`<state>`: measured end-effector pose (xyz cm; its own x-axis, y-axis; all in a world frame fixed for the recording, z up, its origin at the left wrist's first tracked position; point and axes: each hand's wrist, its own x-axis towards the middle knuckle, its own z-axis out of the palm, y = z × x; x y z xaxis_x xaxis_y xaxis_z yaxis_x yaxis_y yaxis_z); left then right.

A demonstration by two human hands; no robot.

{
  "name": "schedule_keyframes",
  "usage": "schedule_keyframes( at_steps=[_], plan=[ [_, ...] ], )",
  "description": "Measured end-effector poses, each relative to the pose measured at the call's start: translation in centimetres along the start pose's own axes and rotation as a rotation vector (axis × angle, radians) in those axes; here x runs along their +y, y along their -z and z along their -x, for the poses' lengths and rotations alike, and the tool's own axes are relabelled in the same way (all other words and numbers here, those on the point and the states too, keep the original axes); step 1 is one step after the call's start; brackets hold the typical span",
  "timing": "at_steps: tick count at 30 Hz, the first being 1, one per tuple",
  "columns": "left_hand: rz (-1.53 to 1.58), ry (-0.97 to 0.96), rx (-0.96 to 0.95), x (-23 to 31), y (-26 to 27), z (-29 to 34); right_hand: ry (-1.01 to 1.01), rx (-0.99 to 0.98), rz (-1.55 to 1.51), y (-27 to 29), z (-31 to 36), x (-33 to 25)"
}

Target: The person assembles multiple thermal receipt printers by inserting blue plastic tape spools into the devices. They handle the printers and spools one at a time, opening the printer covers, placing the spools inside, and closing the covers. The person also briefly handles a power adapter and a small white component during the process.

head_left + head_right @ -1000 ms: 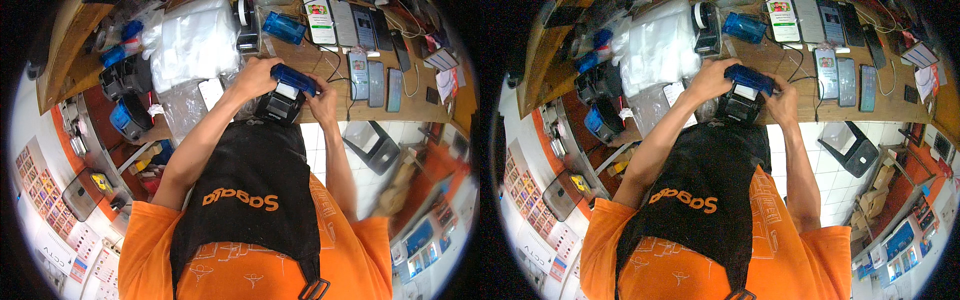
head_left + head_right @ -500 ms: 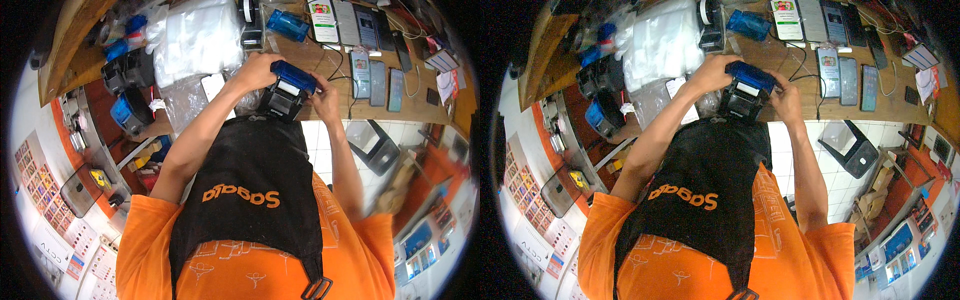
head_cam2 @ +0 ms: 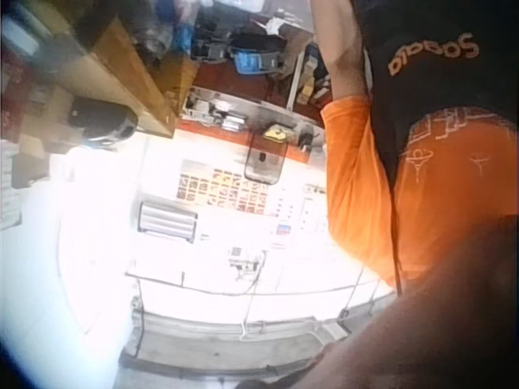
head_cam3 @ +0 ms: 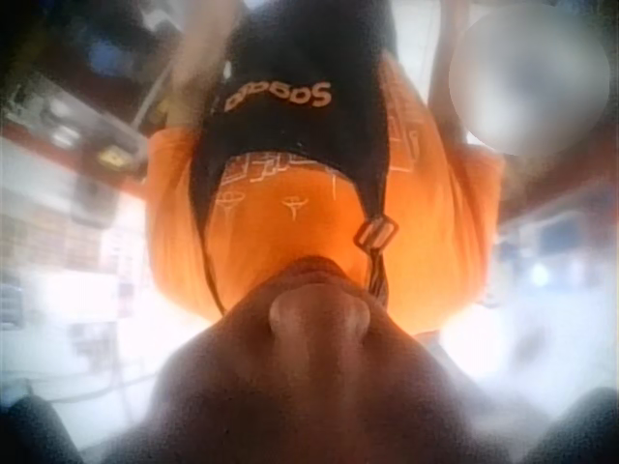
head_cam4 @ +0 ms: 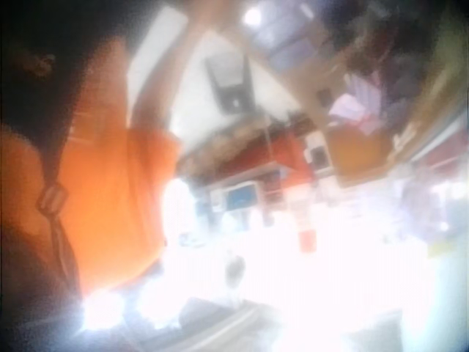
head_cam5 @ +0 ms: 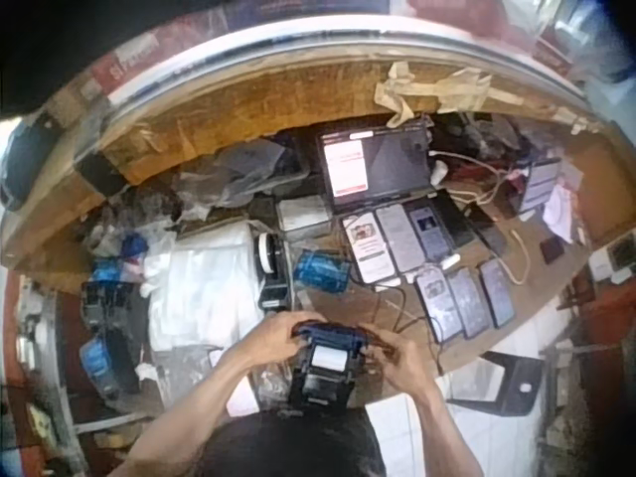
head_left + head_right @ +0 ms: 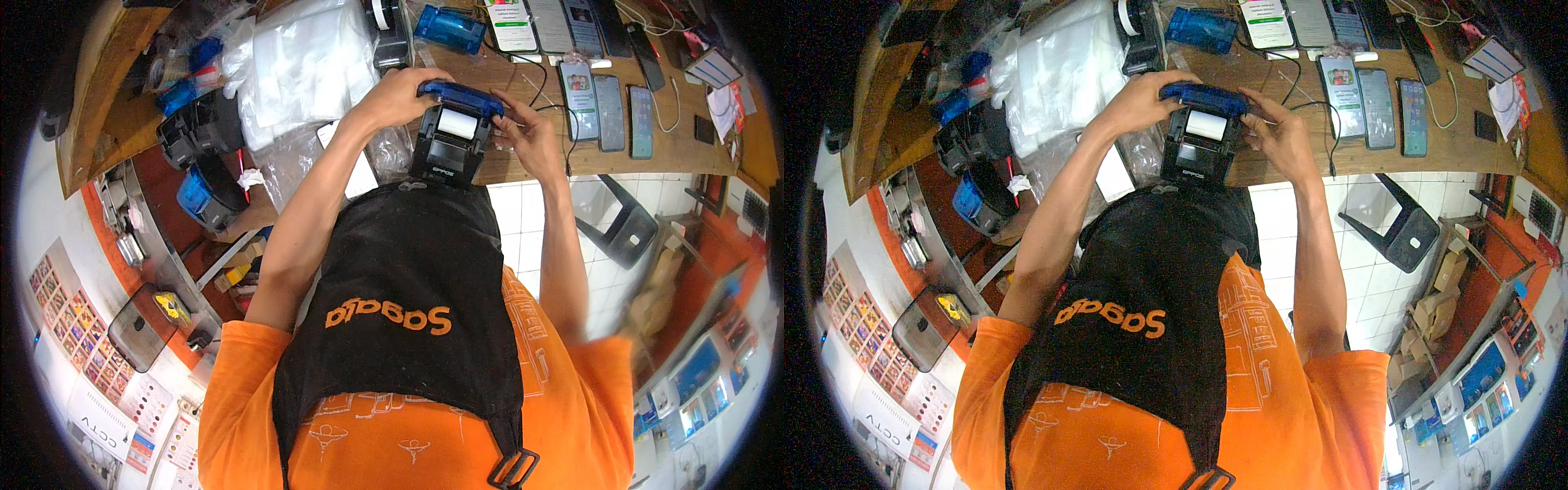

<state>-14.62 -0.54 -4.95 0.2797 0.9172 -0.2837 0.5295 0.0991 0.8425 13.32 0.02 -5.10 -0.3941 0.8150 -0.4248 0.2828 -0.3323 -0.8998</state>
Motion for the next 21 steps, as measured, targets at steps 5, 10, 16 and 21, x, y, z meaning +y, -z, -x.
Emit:
schedule_keyframes(
  at_steps=[5,10,16,21],
  plan=[
    [-0.058,-0.02,0.048,0.7,-0.2,0.2,0.149,0.097,0.217,-1.0,-0.3,-0.1],
    [-0.173,0.085,-0.017,2.0,-0.4,-0.2,-0.006,0.157,0.471,-1.5,-1.3,-1.1],
    [-0.014,-0.031,0.022,0.0,-0.9,0.3,-0.017,0.114,0.653,-1.9,-1.5,-0.9],
    [-0.035,-0.053,-0.059,-0.5,-0.9,0.3,0.092,0.035,0.702,-1.4,-1.3,-0.5]
  ],
)
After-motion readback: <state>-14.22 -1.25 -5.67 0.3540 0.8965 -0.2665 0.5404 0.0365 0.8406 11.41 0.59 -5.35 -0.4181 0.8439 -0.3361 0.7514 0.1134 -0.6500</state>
